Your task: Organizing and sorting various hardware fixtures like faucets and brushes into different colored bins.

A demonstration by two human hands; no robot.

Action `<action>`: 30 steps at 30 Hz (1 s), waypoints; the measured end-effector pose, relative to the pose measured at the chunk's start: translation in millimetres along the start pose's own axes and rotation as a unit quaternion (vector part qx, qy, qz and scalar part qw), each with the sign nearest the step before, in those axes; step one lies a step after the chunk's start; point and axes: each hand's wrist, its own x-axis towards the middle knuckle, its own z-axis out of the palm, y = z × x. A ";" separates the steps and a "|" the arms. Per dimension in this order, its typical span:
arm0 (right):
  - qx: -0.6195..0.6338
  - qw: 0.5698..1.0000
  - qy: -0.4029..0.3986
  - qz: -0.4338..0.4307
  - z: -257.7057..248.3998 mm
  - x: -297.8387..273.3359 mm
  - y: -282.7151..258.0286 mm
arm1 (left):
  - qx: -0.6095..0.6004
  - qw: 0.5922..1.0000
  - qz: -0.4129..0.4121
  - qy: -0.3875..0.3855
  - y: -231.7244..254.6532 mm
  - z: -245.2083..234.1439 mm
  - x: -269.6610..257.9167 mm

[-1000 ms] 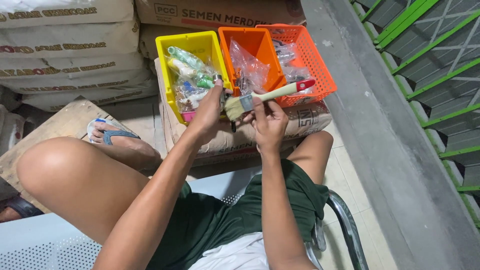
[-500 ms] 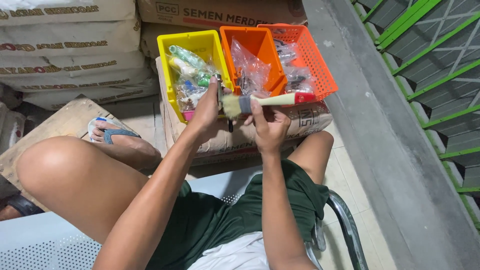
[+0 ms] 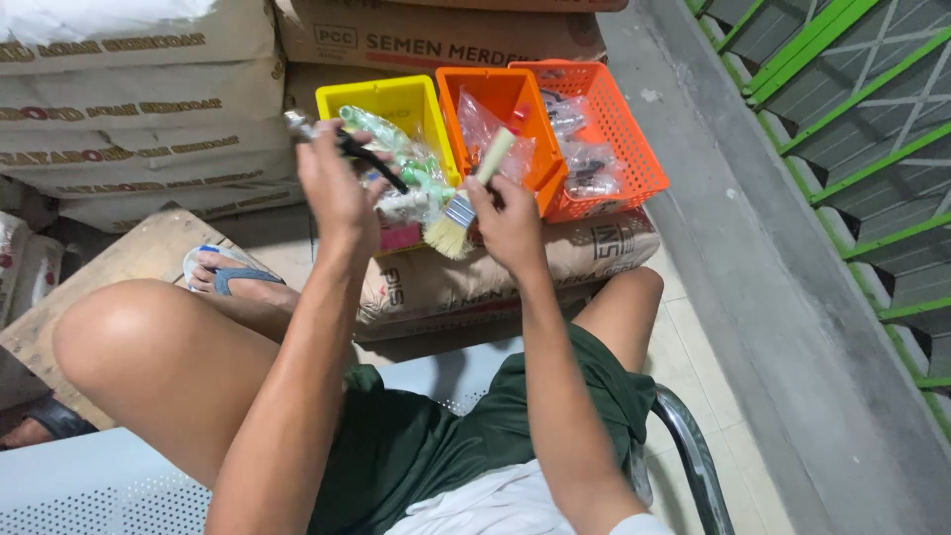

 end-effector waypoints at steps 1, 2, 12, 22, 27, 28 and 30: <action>-0.067 0.997 -0.045 0.000 4.1 15.5 7.7 | -0.030 0.999 0.007 0.029 3.2 -5.8 5.2; -0.134 0.987 -0.089 0.001 7.0 31.3 15.7 | -0.061 0.996 0.013 0.056 5.6 -10.6 10.5; -0.259 0.951 -0.157 -0.053 68.8 115.4 2.8 | -0.047 0.995 0.019 0.081 9.1 -8.4 7.0; -0.181 0.969 -0.149 -0.078 44.2 100.9 1.1 | -0.009 1.000 0.005 -0.006 13.7 8.3 -11.5; 0.074 0.987 -0.139 -0.006 5.7 14.5 -48.9 | 0.083 0.989 0.010 -0.122 13.9 32.7 -42.0; 0.141 0.980 -0.135 0.035 2.6 -0.2 -51.3 | 0.105 0.983 -0.018 -0.149 16.8 43.1 -51.2; 0.211 0.967 -0.123 0.072 -2.4 -18.8 -42.9 | 0.131 0.973 -0.045 -0.184 17.4 61.6 -62.0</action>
